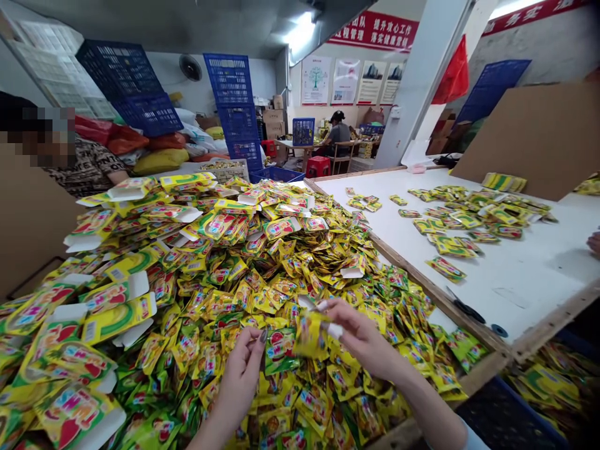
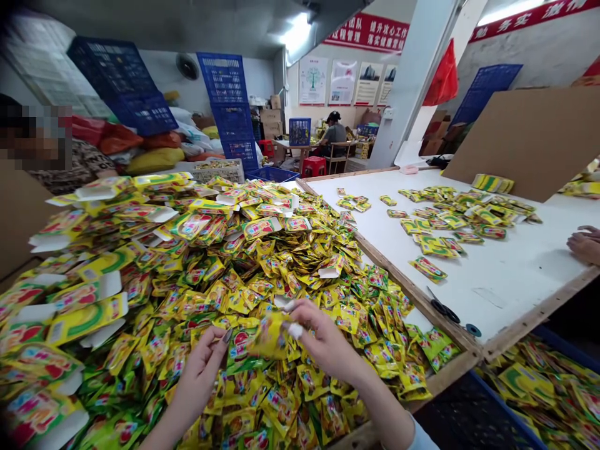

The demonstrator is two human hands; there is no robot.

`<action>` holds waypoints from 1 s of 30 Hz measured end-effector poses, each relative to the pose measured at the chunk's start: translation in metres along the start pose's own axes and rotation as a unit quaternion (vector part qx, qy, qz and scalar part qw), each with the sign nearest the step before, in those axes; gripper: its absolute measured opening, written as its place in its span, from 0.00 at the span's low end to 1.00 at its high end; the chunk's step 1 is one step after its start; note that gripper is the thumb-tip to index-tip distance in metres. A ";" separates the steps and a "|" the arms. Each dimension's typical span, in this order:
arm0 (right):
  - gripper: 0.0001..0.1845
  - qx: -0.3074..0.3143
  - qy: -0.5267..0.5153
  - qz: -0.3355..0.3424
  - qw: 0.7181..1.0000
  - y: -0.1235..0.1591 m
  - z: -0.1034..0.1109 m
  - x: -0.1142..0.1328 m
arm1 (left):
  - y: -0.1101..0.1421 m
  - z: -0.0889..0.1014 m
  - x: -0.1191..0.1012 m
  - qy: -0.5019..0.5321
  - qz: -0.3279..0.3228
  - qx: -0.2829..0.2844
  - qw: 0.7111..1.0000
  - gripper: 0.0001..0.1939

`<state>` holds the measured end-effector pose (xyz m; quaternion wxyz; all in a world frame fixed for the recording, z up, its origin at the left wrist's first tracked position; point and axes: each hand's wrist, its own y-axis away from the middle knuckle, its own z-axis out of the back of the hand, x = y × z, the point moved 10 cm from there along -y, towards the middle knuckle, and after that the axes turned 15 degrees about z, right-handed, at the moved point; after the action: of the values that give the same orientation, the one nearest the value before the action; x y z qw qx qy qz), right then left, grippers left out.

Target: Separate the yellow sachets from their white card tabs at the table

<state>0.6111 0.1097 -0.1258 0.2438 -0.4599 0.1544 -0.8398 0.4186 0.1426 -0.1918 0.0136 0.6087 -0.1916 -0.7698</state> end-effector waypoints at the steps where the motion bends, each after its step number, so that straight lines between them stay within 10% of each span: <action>1: 0.05 0.017 -0.043 -0.001 0.999 -0.001 -0.009 0.010 | 0.001 -0.004 -0.002 0.004 -0.002 0.007 1.000 0.15; 7: 0.03 -0.003 -0.131 -0.100 0.986 0.015 -0.045 0.004 | 0.008 -0.027 0.000 0.055 0.007 0.041 0.998 0.16; 11: 0.28 -0.077 -0.415 -0.189 0.887 0.037 -0.059 -0.022 | 0.003 -0.051 -0.023 -0.001 -0.061 0.055 0.997 0.12; 14: 0.27 -0.120 -0.496 -0.203 0.836 0.046 -0.052 -0.033 | -0.003 -0.077 -0.058 -0.162 -0.169 0.027 0.972 0.11; 22: 0.18 -0.271 -0.330 -0.220 0.877 0.082 0.006 -0.074 | -0.034 -0.118 -0.081 -0.408 -0.267 -0.027 0.872 0.12; 30: 0.20 -0.281 -0.318 -0.237 0.874 0.099 0.017 -0.078 | -0.053 -0.131 -0.078 -0.593 -0.333 -0.113 0.724 0.10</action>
<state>0.6875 0.0692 -0.2190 -0.0667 -0.7742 0.1845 -0.6018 0.5741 0.1754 -0.1600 -0.2908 0.0463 0.1429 -0.9449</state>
